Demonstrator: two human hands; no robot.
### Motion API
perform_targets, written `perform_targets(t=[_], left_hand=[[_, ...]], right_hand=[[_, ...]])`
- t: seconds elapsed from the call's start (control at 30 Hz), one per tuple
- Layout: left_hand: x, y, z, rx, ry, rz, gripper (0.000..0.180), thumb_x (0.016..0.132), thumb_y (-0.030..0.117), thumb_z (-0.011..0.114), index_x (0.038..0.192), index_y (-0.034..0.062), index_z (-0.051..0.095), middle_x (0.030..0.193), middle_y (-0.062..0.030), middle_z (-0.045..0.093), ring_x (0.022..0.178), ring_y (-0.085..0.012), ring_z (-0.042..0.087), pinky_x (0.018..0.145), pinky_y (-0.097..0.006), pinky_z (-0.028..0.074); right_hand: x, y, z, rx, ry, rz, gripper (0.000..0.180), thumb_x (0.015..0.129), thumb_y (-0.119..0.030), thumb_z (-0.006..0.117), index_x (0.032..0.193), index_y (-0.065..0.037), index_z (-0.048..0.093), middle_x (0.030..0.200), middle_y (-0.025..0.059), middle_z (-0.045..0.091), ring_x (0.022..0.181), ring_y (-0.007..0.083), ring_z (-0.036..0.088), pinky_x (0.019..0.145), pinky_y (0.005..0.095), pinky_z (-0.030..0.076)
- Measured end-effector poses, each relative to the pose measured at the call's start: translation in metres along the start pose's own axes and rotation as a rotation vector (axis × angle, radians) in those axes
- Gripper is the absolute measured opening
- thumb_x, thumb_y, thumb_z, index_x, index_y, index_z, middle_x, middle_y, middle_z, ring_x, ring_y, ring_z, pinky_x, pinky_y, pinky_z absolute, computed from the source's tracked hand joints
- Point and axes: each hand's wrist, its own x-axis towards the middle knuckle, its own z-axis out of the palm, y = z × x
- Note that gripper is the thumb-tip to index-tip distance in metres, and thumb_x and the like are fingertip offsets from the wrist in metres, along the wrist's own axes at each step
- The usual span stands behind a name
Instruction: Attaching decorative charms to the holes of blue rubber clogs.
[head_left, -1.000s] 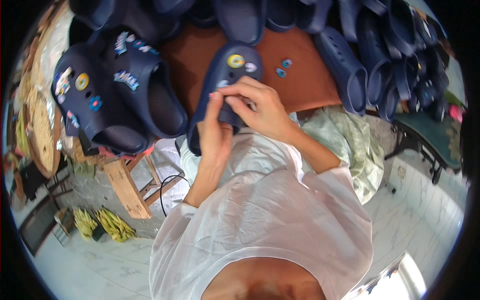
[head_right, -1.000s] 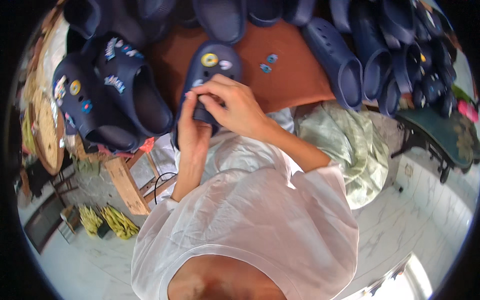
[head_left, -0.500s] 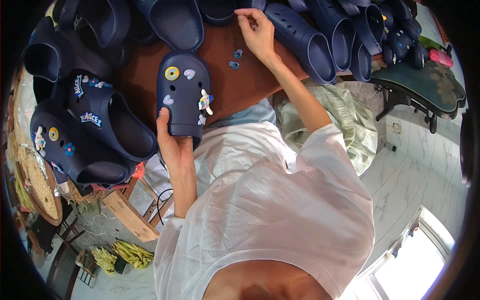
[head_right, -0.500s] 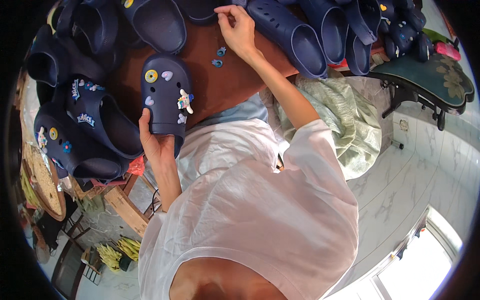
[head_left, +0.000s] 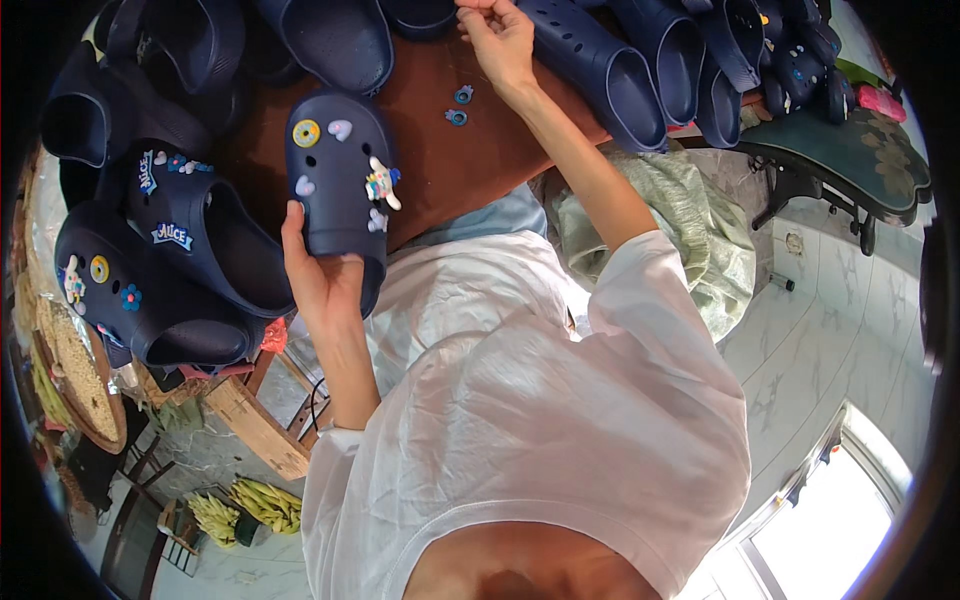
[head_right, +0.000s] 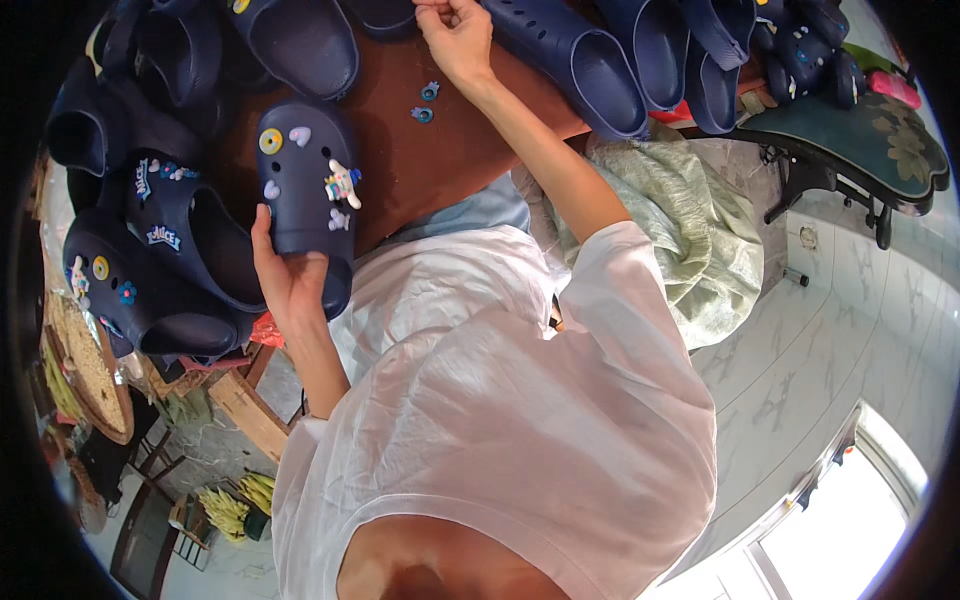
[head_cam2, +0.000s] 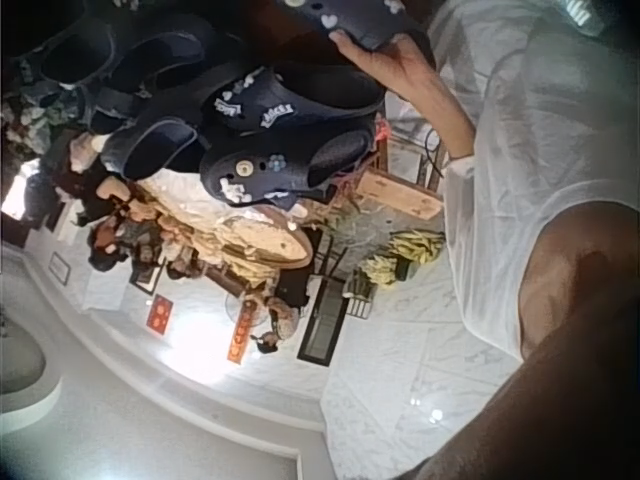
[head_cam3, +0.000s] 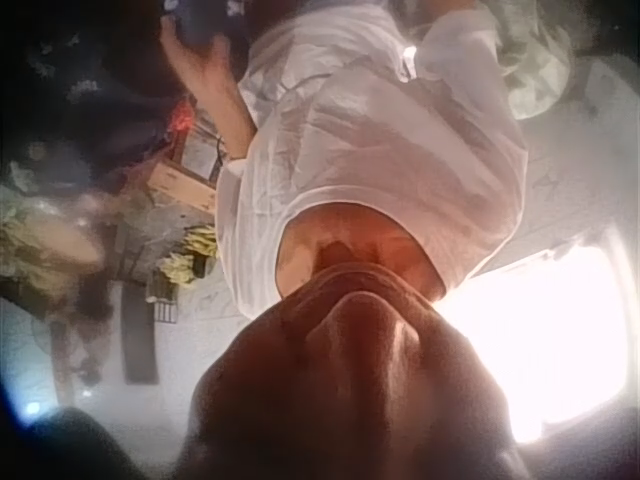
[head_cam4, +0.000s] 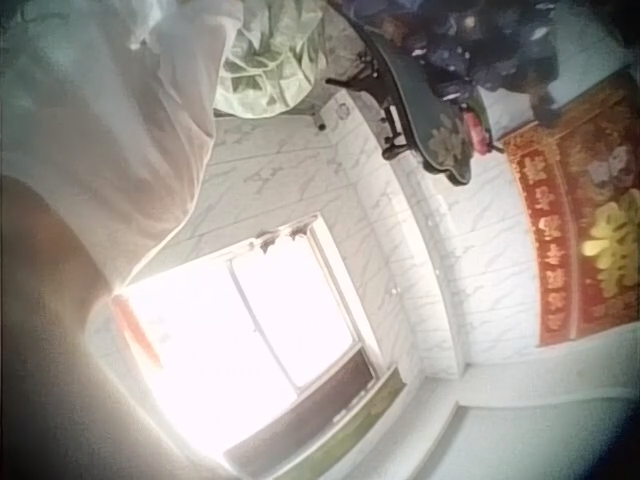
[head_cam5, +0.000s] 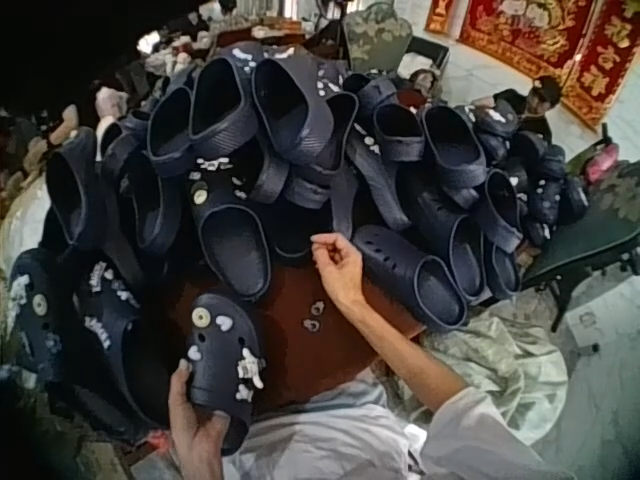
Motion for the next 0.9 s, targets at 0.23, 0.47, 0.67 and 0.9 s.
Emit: perform_targets(t=[0.23, 0.47, 0.67, 0.9], left_hand=[[-0.006, 0.004, -0.004, -0.277, -0.145, -0.149, 0.05, 0.094, 0.031, 0.068, 0.13, -0.0008, 0.052, 0.136, -0.0151, 0.057, 0.129, -0.0283, 0.052, 0.113, -0.045, 0.037], [-0.066, -0.053, -0.018, 0.681, -0.323, 0.552, 0.035, 0.094, 0.012, 0.062, 0.125, -0.0003, 0.055, 0.118, -0.0106, 0.059, 0.107, -0.0211, 0.059, 0.096, -0.034, 0.046], [-0.071, -0.108, 0.004, 1.378, -1.088, 0.265, 0.033, 0.091, 0.017, 0.067, 0.119, 0.0026, 0.06, 0.112, -0.0132, 0.067, 0.099, -0.0228, 0.065, 0.089, -0.035, 0.05], [-0.085, -0.135, 0.004, 1.321, -1.143, -0.183, 0.017, 0.092, 0.018, 0.065, 0.098, 0.0013, 0.063, 0.094, -0.0107, 0.068, 0.085, -0.0205, 0.065, 0.078, -0.034, 0.051]], right_hand=[[-0.002, 0.006, 0.012, 0.3, 0.134, 0.205, 0.013, 0.098, -0.009, 0.059, 0.105, -0.005, 0.068, 0.087, 0.0005, 0.067, 0.075, 0.0084, 0.061, 0.066, 0.023, 0.051], [0.004, 0.013, 0.017, 0.349, 0.244, 0.203, 0.014, 0.097, -0.012, 0.057, 0.102, -0.006, 0.069, 0.083, 0.0007, 0.066, 0.071, 0.0084, 0.06, 0.064, 0.0225, 0.05], [0.006, 0.03, 0.029, 0.409, 0.391, 0.156, 0.013, 0.097, -0.011, 0.056, 0.095, -0.006, 0.068, 0.076, 0.0024, 0.065, 0.065, 0.0096, 0.059, 0.06, 0.0233, 0.049], [0.003, 0.025, 0.029, 0.41, 0.446, 0.118, 0.013, 0.097, -0.012, 0.056, 0.093, -0.006, 0.067, 0.074, 0.0026, 0.064, 0.064, 0.01, 0.059, 0.059, 0.0236, 0.048]])
